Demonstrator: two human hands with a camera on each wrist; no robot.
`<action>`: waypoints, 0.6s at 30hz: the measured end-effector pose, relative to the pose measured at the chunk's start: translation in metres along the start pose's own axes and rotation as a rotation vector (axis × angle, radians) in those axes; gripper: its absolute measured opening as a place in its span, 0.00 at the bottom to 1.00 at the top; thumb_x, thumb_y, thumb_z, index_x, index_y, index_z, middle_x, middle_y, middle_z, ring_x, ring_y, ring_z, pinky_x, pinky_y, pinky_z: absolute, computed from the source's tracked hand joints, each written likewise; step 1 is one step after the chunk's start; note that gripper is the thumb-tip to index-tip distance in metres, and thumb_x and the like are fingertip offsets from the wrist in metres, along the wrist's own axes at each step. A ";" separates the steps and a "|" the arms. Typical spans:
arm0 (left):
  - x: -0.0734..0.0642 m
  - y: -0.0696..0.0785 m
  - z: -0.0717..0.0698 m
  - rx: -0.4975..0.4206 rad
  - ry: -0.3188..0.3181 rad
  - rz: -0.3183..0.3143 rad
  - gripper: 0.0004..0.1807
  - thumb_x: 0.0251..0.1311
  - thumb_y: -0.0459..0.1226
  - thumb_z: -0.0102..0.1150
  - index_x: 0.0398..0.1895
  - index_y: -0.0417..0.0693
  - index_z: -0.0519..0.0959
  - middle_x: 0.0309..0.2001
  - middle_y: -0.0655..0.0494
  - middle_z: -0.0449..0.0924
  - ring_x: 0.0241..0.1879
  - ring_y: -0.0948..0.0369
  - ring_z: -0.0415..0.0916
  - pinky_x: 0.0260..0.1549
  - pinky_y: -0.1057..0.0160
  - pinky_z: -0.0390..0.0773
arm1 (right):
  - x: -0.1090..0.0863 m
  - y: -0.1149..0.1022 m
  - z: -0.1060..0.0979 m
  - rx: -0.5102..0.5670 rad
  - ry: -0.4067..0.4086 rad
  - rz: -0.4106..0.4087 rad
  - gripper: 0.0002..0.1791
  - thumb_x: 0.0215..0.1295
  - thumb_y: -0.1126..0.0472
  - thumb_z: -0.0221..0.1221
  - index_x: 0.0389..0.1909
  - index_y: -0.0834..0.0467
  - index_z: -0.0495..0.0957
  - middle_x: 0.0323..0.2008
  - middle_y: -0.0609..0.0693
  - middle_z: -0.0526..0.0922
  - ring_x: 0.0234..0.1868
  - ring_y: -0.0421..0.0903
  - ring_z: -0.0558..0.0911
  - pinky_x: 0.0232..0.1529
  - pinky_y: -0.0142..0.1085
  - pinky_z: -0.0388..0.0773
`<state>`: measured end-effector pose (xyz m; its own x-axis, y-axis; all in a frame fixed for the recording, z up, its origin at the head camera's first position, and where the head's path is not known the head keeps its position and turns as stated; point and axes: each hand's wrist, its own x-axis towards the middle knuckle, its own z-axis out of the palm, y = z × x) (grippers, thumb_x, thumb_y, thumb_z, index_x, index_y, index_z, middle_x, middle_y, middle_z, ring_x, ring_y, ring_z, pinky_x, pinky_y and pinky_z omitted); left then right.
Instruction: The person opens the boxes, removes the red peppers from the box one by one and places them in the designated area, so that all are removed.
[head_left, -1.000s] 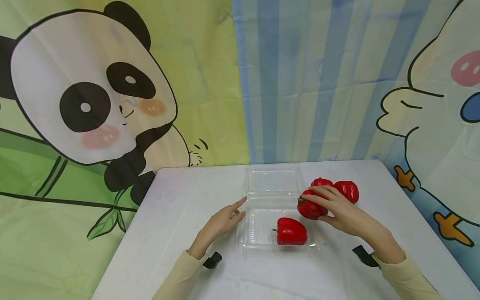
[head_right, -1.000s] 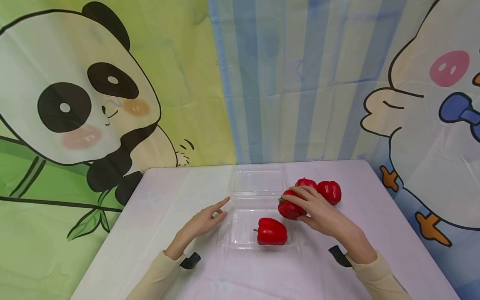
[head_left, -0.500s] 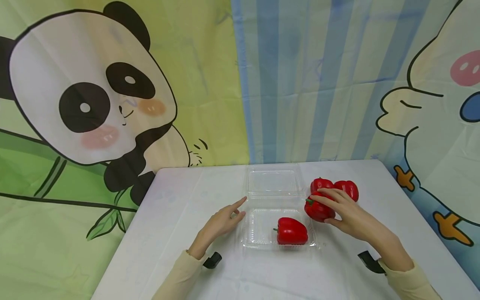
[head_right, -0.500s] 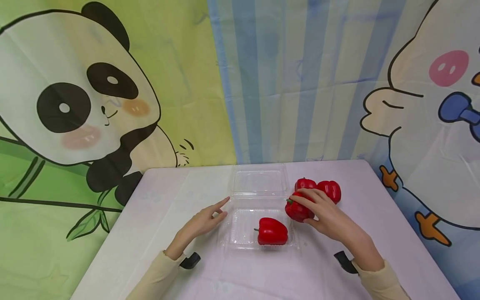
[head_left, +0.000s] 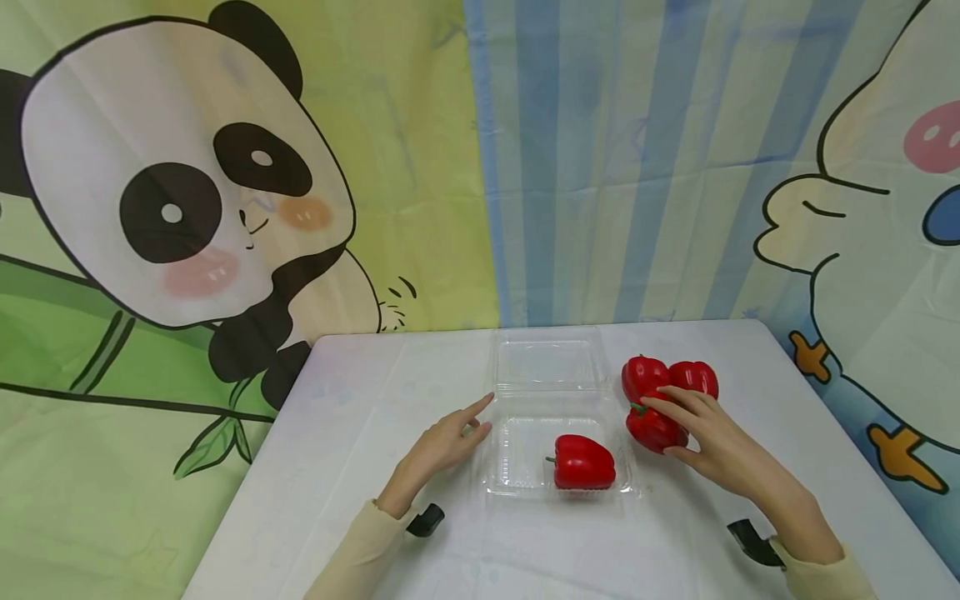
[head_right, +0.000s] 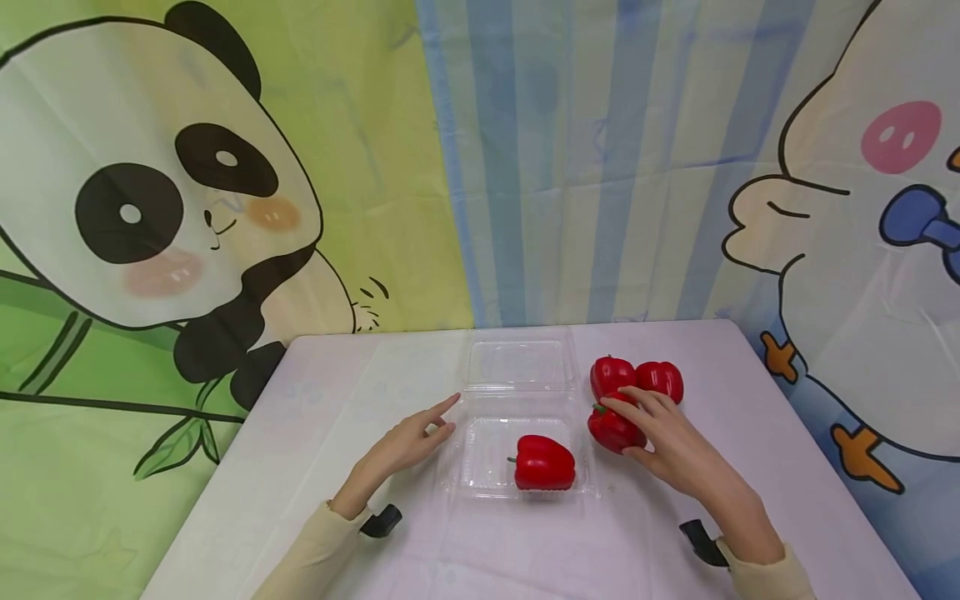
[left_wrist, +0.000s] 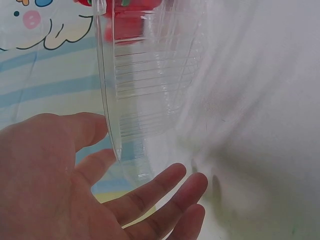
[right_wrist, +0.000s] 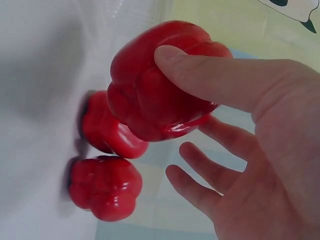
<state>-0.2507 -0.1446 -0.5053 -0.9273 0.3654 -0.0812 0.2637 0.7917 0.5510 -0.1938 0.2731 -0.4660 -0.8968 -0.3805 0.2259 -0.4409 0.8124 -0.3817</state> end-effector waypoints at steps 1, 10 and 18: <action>0.000 0.000 0.000 -0.001 -0.001 0.004 0.30 0.75 0.54 0.46 0.78 0.70 0.59 0.53 0.49 0.82 0.42 0.57 0.78 0.41 0.50 0.76 | -0.001 0.000 0.001 0.000 0.002 0.005 0.49 0.42 0.66 0.79 0.69 0.47 0.71 0.68 0.62 0.67 0.66 0.65 0.64 0.43 0.56 0.83; 0.001 0.000 0.001 -0.007 0.000 -0.001 0.30 0.75 0.52 0.48 0.78 0.69 0.59 0.53 0.49 0.82 0.42 0.57 0.78 0.41 0.50 0.76 | -0.006 0.006 0.010 -0.014 0.010 0.068 0.48 0.42 0.65 0.80 0.68 0.50 0.71 0.66 0.64 0.68 0.65 0.67 0.64 0.45 0.60 0.82; 0.000 0.000 0.000 -0.016 0.001 0.001 0.30 0.75 0.53 0.47 0.78 0.70 0.59 0.53 0.50 0.82 0.42 0.58 0.78 0.42 0.50 0.76 | -0.007 0.009 0.020 -0.018 0.024 0.129 0.46 0.44 0.64 0.79 0.67 0.54 0.70 0.65 0.67 0.68 0.63 0.69 0.66 0.47 0.64 0.79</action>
<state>-0.2509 -0.1448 -0.5049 -0.9274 0.3656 -0.0798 0.2603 0.7834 0.5643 -0.1926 0.2743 -0.4889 -0.9448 -0.2614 0.1976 -0.3206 0.8616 -0.3934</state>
